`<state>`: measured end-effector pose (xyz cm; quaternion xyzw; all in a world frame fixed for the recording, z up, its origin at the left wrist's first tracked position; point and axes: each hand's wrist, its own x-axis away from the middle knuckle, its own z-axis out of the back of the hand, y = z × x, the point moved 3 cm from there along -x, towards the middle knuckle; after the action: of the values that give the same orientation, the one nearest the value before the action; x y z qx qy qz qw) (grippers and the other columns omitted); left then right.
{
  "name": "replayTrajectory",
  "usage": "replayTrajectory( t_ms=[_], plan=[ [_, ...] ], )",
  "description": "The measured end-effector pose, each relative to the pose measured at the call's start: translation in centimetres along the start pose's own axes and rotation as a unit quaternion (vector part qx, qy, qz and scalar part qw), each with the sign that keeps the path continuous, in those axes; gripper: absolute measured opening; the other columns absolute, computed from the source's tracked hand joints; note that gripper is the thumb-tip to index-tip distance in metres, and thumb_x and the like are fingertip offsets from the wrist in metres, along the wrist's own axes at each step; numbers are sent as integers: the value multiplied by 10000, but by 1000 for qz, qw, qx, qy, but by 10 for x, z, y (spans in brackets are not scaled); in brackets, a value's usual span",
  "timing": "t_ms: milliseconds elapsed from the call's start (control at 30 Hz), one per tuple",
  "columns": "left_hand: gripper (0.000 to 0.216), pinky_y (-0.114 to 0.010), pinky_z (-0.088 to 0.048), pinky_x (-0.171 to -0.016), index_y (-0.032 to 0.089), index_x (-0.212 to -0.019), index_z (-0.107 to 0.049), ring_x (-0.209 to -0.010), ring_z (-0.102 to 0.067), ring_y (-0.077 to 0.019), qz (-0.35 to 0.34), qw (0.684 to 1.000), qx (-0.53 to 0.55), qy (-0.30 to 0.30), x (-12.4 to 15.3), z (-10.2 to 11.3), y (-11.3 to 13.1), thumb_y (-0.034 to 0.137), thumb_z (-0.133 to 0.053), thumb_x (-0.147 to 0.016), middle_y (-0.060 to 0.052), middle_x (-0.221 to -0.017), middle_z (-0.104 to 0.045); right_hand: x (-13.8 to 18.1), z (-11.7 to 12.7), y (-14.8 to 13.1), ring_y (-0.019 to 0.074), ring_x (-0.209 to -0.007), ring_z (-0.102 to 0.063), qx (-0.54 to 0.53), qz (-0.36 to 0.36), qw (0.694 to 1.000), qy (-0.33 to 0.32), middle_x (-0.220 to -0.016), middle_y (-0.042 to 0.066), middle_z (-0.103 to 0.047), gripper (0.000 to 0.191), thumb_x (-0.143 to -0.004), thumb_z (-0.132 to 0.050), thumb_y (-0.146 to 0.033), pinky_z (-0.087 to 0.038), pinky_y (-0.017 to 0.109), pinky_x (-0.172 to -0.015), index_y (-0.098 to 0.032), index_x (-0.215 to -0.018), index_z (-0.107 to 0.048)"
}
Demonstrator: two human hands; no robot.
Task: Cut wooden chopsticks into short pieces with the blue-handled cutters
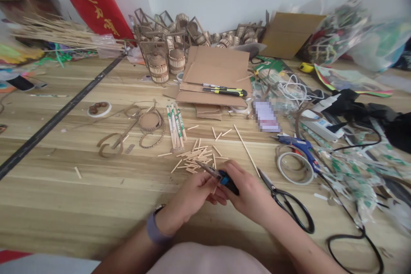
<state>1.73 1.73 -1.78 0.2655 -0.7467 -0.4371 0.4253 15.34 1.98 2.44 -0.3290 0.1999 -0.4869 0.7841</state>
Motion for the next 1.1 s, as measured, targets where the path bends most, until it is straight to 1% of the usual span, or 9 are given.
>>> replayTrajectory(
  t_ms=[100,267,467,600,667,733,867,933,1100],
  plan=[
    [559,-290,-465,-644,139,-843,-591,-689,-667,-189,0,1000,23,4,0,2,0,690,-588,-749,-72,-779,-687,-1,3,4,229,-904,-618,-36,-27,999,29,-982,77,-613,159,-853,-525,-178,-489,352,-784,-216,-1007,-531],
    [526,-294,-469,-676,139,-837,-600,-700,-633,-178,-18,998,55,32,-1,4,1,657,-624,-749,-32,-737,-640,3,-4,7,239,-920,-646,-72,-110,990,55,-997,28,-675,480,-711,-725,-237,-494,366,-826,-247,-1139,-507],
    [490,-301,-472,-696,145,-829,-598,-767,-631,-203,-38,998,50,31,-1,2,1,632,-604,-781,-54,-771,-659,5,-19,4,256,-926,-647,-49,-87,990,99,-1005,59,-673,411,-718,-694,-217,-506,376,-810,-235,-1092,-526],
    [413,-288,-456,-682,171,-798,-565,-754,-629,-199,-62,993,-76,67,1,11,9,571,-494,-874,-38,-759,-665,5,-16,8,260,-980,-651,-25,-47,993,103,-1093,81,-680,409,-773,-670,-272,-503,367,-827,-234,-1146,-508],
    [361,-288,-441,-672,189,-771,-533,-718,-637,-198,-72,973,-183,121,4,19,16,498,-427,-926,-35,-737,-680,4,-5,18,264,-949,-664,18,-73,990,120,-1064,94,-695,344,-828,-611,-312,-502,365,-803,-219,-1143,-507],
    [304,-291,-423,-675,207,-750,-508,-725,-649,-206,-81,940,-280,179,8,25,23,409,-401,-950,-40,-744,-700,2,12,31,273,-882,-676,104,-139,975,142,-986,109,-707,259,-880,-526,-315,-495,362,-754,-193,-1107,-513],
    [251,-306,-411,-659,214,-824,-566,-754,-654,-231,-110,870,-412,247,12,31,27,331,-394,-965,-69,-807,-715,-6,41,56,323,-917,-674,278,-276,912,117,-978,174,-702,228,-927,-444,-297,-457,358,-692,-154,-1087,-521],
    [258,-329,-438,-703,197,-921,-612,-810,-653,-243,-143,836,-462,258,11,31,27,301,-382,-976,-95,-881,-717,-11,47,64,335,-878,-686,293,-304,901,98,-955,192,-709,212,-924,-453,-286,-431,342,-629,-148,-1061,-537],
    [287,-410,-419,-979,182,-1163,-619,-1132,-542,-258,-299,754,-511,283,14,24,28,184,-410,-966,-120,-1191,-630,-21,47,74,301,-826,-700,292,-324,898,64,-930,180,-728,181,-896,-470,-224,-389,308,-586,-157,-1040,-557]
  ],
)
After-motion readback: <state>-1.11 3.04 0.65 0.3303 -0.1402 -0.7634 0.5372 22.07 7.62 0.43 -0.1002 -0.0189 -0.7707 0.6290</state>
